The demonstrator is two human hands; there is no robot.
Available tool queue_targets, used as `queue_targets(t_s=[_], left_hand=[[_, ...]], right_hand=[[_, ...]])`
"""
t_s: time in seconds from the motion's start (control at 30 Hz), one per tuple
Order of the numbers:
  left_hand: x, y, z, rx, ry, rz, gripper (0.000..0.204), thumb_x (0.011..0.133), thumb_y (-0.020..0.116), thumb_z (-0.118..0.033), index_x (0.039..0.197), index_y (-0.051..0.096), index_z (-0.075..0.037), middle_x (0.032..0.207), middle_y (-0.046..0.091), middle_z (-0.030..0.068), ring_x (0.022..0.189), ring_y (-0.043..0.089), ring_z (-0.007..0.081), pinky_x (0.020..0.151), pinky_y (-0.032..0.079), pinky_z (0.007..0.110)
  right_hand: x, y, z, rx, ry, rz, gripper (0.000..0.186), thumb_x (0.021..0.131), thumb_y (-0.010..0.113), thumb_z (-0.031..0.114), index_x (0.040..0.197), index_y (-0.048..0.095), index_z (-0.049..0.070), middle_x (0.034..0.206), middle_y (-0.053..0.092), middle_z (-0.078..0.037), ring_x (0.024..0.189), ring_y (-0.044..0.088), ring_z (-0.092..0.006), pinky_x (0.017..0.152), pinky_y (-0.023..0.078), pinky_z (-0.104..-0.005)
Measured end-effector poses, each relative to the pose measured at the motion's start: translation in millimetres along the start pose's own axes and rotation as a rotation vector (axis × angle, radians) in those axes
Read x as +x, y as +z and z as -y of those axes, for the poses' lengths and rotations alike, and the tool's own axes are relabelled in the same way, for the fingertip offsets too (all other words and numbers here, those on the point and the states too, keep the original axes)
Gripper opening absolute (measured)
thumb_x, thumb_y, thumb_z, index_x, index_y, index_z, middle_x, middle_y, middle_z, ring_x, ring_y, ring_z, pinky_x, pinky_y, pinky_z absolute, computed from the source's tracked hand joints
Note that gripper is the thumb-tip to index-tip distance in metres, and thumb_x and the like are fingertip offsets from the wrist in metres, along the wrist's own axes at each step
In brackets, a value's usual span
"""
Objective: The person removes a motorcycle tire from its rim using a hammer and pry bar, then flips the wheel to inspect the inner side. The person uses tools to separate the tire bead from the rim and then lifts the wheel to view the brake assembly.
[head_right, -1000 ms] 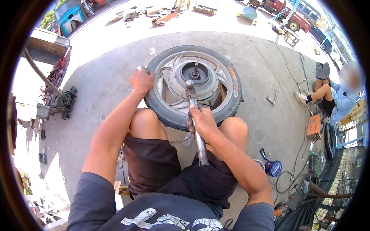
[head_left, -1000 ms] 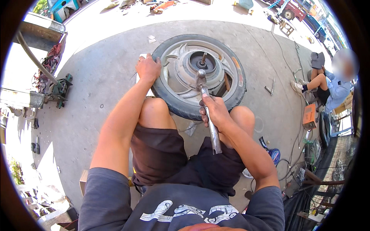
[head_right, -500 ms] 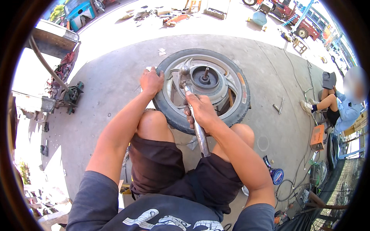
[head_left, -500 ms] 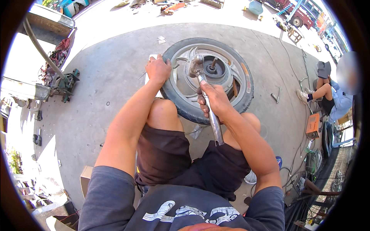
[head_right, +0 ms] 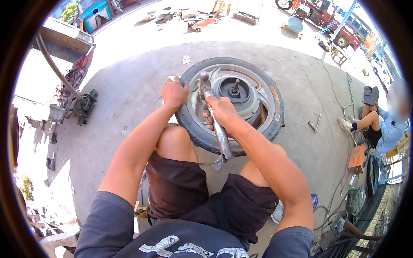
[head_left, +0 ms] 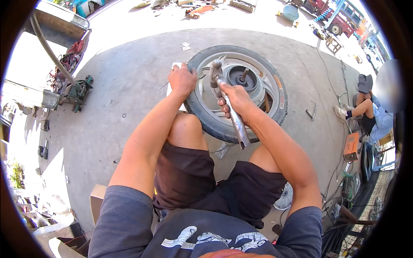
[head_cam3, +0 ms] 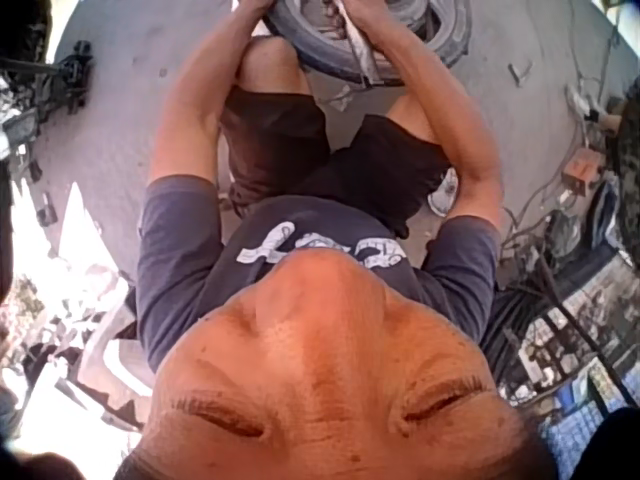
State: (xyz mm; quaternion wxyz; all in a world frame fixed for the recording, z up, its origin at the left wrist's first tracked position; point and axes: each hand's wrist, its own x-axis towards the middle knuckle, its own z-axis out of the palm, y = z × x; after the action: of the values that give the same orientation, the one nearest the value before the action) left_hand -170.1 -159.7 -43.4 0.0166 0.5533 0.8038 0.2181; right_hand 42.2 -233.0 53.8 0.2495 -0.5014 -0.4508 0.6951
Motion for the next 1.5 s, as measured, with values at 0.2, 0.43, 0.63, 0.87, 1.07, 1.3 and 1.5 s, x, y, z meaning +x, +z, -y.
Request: queue_targets(t_s=[0.2,0.43,0.63,0.87,1.07,1.3,1.5], left_hand=[[-0.4,0.0,-1.9,-0.024,0.01,-0.018,0.057,0.093,0.056,-0.044,0.129,0.06,0.0,0.119,0.062,0.027,0.114,0.061,0.0414,0.099,0.047,0.047],[2.6,8.7,2.8,-0.026,0.013,-0.071,0.049,0.093,0.056,-0.04,0.12,0.064,0.0,0.118,0.061,0.0258,0.109,0.062,0.0409,0.094,0.047,0.049],[0.0,9.0,3.4,-0.026,0.009,-0.049,0.049,0.093,0.057,-0.04,0.121,0.064,0.0,0.117,0.061,0.0259,0.108,0.062,0.041,0.094,0.047,0.049],[2.4,11.1,-1.1,-0.037,0.015,-0.089,0.052,0.093,0.057,-0.042,0.121,0.064,0.001,0.115,0.063,0.0288,0.108,0.063,0.0428,0.095,0.05,0.048],[-1.2,5.5,0.1,-0.049,-0.012,-0.068,0.048,0.092,0.059,-0.041,0.119,0.064,-0.001,0.115,0.062,0.0259,0.108,0.062,0.0398,0.093,0.048,0.049],[-4.8,-1.7,4.5,-0.105,-0.023,-0.067,0.043,0.091,0.062,-0.037,0.115,0.065,-0.002,0.113,0.062,0.0247,0.107,0.061,0.0379,0.091,0.048,0.049],[-2.9,0.2,-3.4,-0.119,-0.014,-0.062,0.044,0.091,0.062,-0.038,0.115,0.065,-0.002,0.114,0.062,0.0241,0.108,0.061,0.0381,0.092,0.048,0.049]], right_hand=[[40.0,11.0,2.6,0.03,-0.048,-0.007,0.037,0.102,0.052,0.038,0.09,0.055,0.003,0.07,0.056,-0.004,0.052,0.052,-0.0121,0.044,0.046,-0.0312],[47.3,16.0,3.4,0.035,-0.096,-0.03,0.036,0.101,0.052,0.034,0.088,0.055,0.001,0.069,0.056,-0.006,0.053,0.054,-0.0143,0.045,0.047,-0.0326],[67.6,13.1,10.2,0.037,-0.158,-0.071,0.037,0.1,0.052,0.035,0.089,0.056,0.0,0.068,0.057,-0.007,0.052,0.056,-0.0161,0.044,0.048,-0.0333],[118.6,-2.5,15.3,0.092,-0.108,-0.178,0.037,0.102,0.053,0.037,0.093,0.054,0.001,0.066,0.056,-0.007,0.05,0.054,-0.017,0.044,0.046,-0.035],[115.6,-1.7,22.0,0.092,-0.141,-0.174,0.034,0.102,0.054,0.038,0.091,0.053,0.005,0.066,0.056,-0.005,0.049,0.053,-0.0149,0.043,0.045,-0.0329],[118.1,1.8,19.6,0.029,-0.151,-0.167,0.041,0.1,0.055,0.044,0.085,0.055,0.006,0.063,0.055,-0.003,0.046,0.05,-0.0129,0.041,0.044,-0.0281],[156.2,-56.1,26.9,0.149,0.047,-0.059,0.039,0.1,0.056,0.046,0.085,0.054,0.009,0.064,0.052,0.001,0.046,0.047,-0.0082,0.041,0.042,-0.0249]])
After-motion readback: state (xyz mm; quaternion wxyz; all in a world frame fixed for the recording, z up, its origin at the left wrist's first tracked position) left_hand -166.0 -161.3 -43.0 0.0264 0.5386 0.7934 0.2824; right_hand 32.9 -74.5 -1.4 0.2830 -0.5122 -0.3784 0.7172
